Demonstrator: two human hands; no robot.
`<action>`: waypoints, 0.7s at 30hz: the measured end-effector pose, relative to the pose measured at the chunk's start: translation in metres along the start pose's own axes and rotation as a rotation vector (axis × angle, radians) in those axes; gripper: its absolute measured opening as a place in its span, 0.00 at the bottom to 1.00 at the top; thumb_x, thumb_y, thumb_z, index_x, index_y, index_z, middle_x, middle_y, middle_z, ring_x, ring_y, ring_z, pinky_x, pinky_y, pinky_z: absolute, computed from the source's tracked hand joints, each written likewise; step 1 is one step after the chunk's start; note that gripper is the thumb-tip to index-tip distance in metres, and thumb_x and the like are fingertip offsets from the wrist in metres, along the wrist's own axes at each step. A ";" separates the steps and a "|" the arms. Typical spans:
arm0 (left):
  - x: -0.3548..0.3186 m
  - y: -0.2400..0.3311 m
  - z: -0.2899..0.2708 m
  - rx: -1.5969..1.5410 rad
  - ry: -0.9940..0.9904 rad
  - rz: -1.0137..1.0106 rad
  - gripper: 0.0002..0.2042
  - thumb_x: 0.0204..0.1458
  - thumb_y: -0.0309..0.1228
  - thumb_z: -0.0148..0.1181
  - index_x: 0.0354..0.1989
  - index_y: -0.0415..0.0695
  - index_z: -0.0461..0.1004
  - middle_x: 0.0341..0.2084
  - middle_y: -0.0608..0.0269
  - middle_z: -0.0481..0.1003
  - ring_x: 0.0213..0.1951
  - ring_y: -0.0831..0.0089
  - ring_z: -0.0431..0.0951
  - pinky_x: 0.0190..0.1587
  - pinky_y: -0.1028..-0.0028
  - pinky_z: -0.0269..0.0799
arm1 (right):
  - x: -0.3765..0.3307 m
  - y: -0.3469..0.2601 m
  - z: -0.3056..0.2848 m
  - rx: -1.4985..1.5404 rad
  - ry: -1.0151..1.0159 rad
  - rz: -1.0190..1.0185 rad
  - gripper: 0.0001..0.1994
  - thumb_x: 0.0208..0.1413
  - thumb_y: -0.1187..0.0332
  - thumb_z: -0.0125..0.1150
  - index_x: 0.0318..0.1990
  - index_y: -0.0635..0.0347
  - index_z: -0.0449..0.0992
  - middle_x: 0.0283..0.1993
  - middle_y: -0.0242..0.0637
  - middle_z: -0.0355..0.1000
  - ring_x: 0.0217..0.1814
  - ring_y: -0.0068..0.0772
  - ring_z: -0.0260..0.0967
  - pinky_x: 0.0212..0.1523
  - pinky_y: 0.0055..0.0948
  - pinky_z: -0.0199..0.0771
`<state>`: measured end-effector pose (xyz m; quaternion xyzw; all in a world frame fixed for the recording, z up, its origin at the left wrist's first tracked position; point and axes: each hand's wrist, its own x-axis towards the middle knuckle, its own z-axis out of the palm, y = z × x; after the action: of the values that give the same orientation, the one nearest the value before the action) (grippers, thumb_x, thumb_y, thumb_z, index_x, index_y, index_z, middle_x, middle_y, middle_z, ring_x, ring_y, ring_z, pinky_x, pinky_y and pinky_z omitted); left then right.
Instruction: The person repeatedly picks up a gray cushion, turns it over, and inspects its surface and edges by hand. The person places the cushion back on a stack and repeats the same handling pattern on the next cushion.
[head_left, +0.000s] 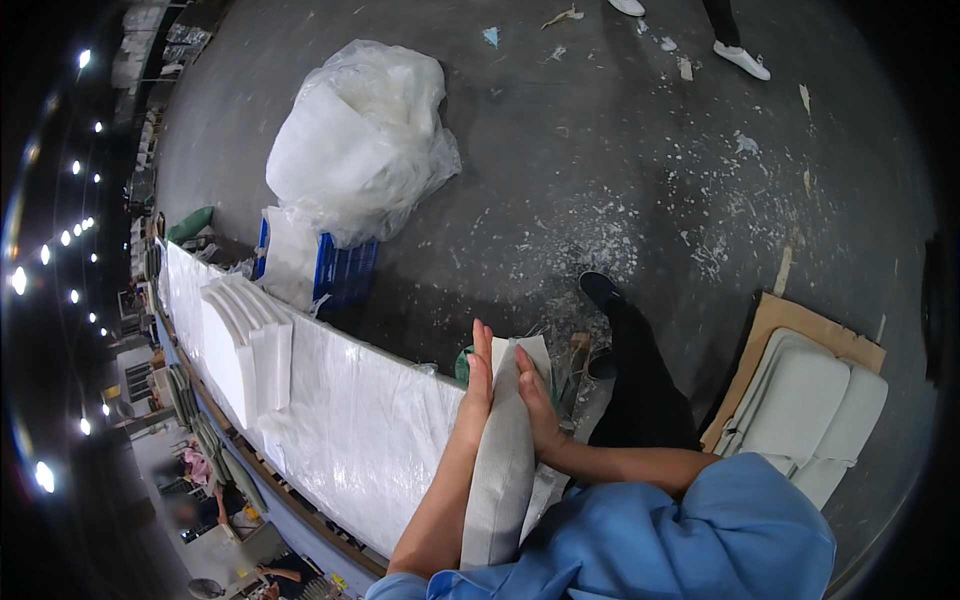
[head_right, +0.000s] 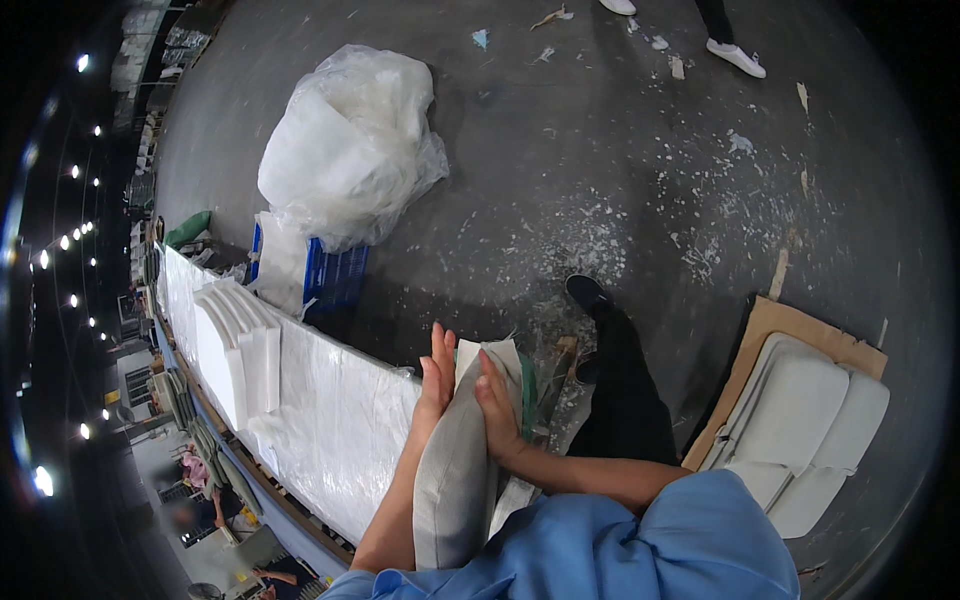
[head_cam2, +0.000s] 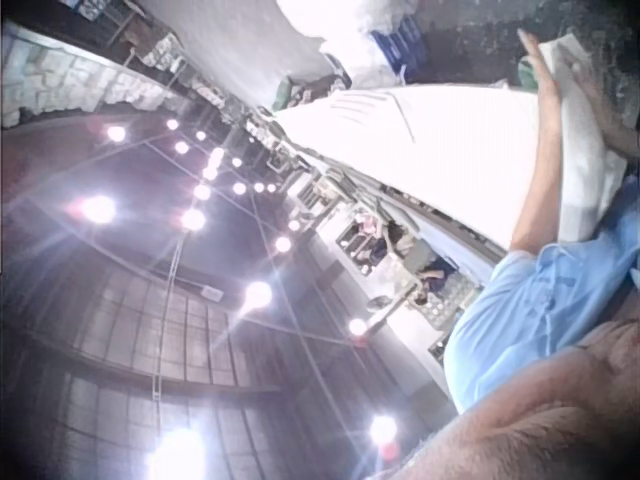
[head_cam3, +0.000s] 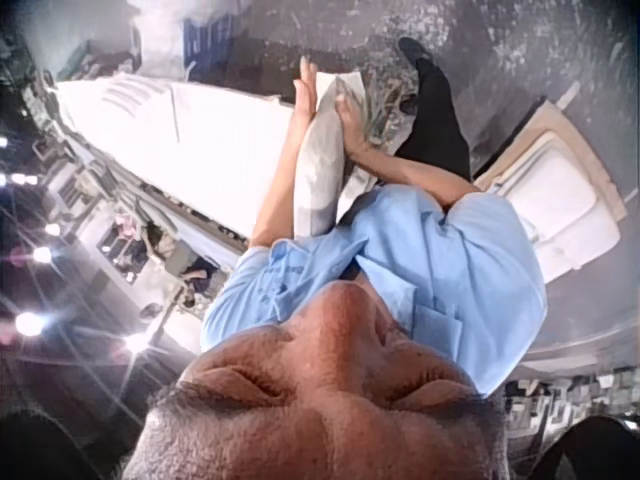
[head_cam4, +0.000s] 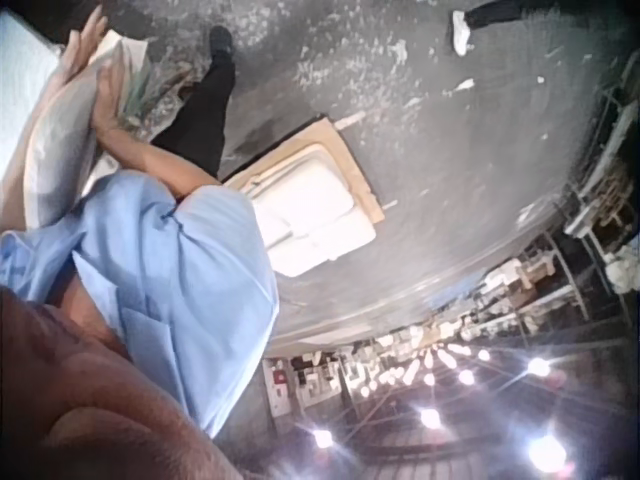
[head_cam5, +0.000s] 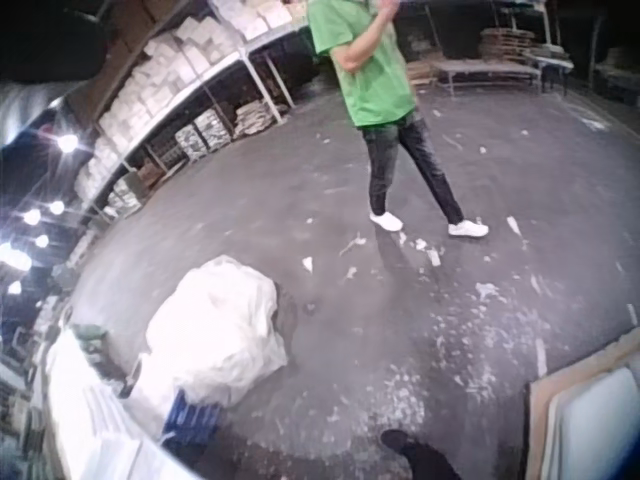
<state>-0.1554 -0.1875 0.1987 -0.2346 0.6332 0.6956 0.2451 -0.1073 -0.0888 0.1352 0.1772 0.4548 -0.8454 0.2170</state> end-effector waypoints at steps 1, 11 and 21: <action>-0.002 -0.008 -0.003 0.000 0.013 0.003 0.43 0.67 0.68 0.24 0.82 0.54 0.30 0.81 0.46 0.32 0.81 0.59 0.30 0.79 0.60 0.24 | -0.002 -0.010 0.002 -0.053 -0.022 -0.009 0.37 0.76 0.45 0.34 0.78 0.68 0.49 0.82 0.51 0.46 0.86 0.45 0.38 0.82 0.39 0.32; -0.009 -0.026 -0.014 -0.069 0.023 -0.106 0.38 0.71 0.62 0.26 0.82 0.54 0.34 0.81 0.49 0.35 0.81 0.58 0.36 0.80 0.60 0.30 | -0.011 -0.081 0.021 -0.096 -0.340 -0.284 0.51 0.67 0.29 0.35 0.79 0.69 0.45 0.82 0.54 0.46 0.85 0.47 0.41 0.82 0.44 0.32; -0.004 -0.080 -0.031 -0.072 -0.015 -0.226 0.40 0.68 0.56 0.43 0.81 0.47 0.40 0.77 0.44 0.47 0.76 0.56 0.50 0.75 0.62 0.45 | -0.031 -0.152 0.063 -0.286 -0.857 -0.871 0.48 0.61 0.22 0.37 0.77 0.48 0.61 0.79 0.58 0.53 0.84 0.61 0.45 0.73 0.73 0.45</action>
<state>-0.1008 -0.2122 0.1377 -0.3081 0.5754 0.6877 0.3180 -0.1675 -0.0612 0.2886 -0.4099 0.4666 -0.7829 0.0372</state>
